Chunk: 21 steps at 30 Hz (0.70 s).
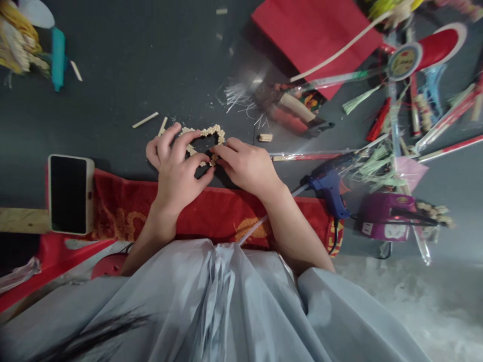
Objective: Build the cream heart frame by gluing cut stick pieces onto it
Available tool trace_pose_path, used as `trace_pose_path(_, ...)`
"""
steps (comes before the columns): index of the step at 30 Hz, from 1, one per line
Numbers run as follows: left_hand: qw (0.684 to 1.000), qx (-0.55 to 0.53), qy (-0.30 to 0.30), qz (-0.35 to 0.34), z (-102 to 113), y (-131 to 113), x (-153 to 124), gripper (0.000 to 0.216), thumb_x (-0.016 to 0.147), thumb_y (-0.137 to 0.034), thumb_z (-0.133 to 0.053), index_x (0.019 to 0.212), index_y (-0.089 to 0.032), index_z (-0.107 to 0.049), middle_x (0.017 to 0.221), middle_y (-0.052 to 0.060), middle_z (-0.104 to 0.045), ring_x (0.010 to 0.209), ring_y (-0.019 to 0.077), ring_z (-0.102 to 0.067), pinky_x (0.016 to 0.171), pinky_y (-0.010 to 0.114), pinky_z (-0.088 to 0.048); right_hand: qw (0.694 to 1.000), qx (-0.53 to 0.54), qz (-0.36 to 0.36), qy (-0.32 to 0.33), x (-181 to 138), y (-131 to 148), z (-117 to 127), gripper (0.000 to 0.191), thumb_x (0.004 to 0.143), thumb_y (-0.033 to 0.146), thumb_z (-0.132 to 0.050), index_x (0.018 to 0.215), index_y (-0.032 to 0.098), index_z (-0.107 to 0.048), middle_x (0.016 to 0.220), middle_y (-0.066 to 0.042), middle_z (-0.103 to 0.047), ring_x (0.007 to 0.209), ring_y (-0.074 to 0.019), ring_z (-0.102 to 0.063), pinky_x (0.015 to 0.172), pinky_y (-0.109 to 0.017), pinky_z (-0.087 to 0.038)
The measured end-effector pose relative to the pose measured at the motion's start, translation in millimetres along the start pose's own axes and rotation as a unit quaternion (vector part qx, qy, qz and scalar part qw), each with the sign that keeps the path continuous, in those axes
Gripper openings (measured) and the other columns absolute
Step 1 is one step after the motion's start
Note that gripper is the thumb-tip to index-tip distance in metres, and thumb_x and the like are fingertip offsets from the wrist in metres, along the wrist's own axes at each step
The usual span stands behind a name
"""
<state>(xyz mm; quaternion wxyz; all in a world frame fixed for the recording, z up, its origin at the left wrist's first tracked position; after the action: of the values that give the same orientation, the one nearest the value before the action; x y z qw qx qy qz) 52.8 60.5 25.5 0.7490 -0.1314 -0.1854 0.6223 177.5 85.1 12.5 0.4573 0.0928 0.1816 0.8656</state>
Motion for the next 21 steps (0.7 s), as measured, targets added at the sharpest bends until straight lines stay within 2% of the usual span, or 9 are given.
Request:
trace_pose_path(7,1.000,0.001,0.001,-0.008,0.1,0.3,-0.8,0.007,0.087,-0.026,-0.060,0.083,-0.025,-0.066,0.145,0.001,-0.060,0.148,0.0353,-0.037,0.122,0.062,-0.018,1.000,0.015,0.025,0.002,-1.6,4.8,1.4,0.033,0.092,0.024,-0.053,0.122,0.022,-0.069,0.102,-0.008,-0.069,0.084,-0.0197,-0.063,0.063,-0.028,-0.039)
trace_pose_path(14,0.999,0.022,-0.005,-0.023,2.9,-2.4,-1.3,0.011,0.090,-0.028,-0.058,0.086,-0.028,-0.068,0.144,0.002,-0.060,0.146,0.0340,-0.041,0.121,0.061,-0.023,1.000,0.016,0.021,-0.005,-1.1,3.3,0.8,0.036,0.091,0.022,-0.052,0.124,0.018,-0.067,0.102,-0.009,-0.070,0.085,-0.0210,-0.065,0.064,-0.028,-0.041)
trace_pose_path(19,1.000,-0.008,0.010,-0.001,-0.2,0.8,-0.2,0.009,0.089,-0.028,-0.059,0.085,-0.026,-0.067,0.145,0.002,-0.060,0.149,0.0361,-0.036,0.123,0.063,-0.014,1.000,0.016,0.015,-0.014,-1.2,0.2,1.4,0.040,0.089,0.020,-0.051,0.126,0.017,-0.066,0.102,-0.010,-0.070,0.089,-0.0219,-0.066,0.069,-0.029,-0.045)
trace_pose_path(21,1.000,-0.005,0.005,-0.006,-0.1,0.1,0.0,0.007,0.088,-0.028,-0.060,0.084,-0.026,-0.066,0.144,0.002,-0.060,0.148,0.0357,-0.036,0.123,0.062,-0.014,1.000,0.017,0.011,-0.015,-1.1,-0.8,1.8,0.040,0.089,0.019,-0.051,0.125,0.017,-0.066,0.103,-0.010,-0.070,0.090,-0.0224,-0.066,0.070,-0.029,-0.046)
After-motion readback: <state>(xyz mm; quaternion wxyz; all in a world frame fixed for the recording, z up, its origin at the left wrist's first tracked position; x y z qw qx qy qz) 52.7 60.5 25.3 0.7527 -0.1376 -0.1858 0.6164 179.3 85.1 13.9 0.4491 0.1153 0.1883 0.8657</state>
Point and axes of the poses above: each hand's wrist, its own x-axis towards the middle knuckle, its own z-axis out of the back of the hand, y = z × x, the point moved 8 cm from there along x, towards the middle knuckle
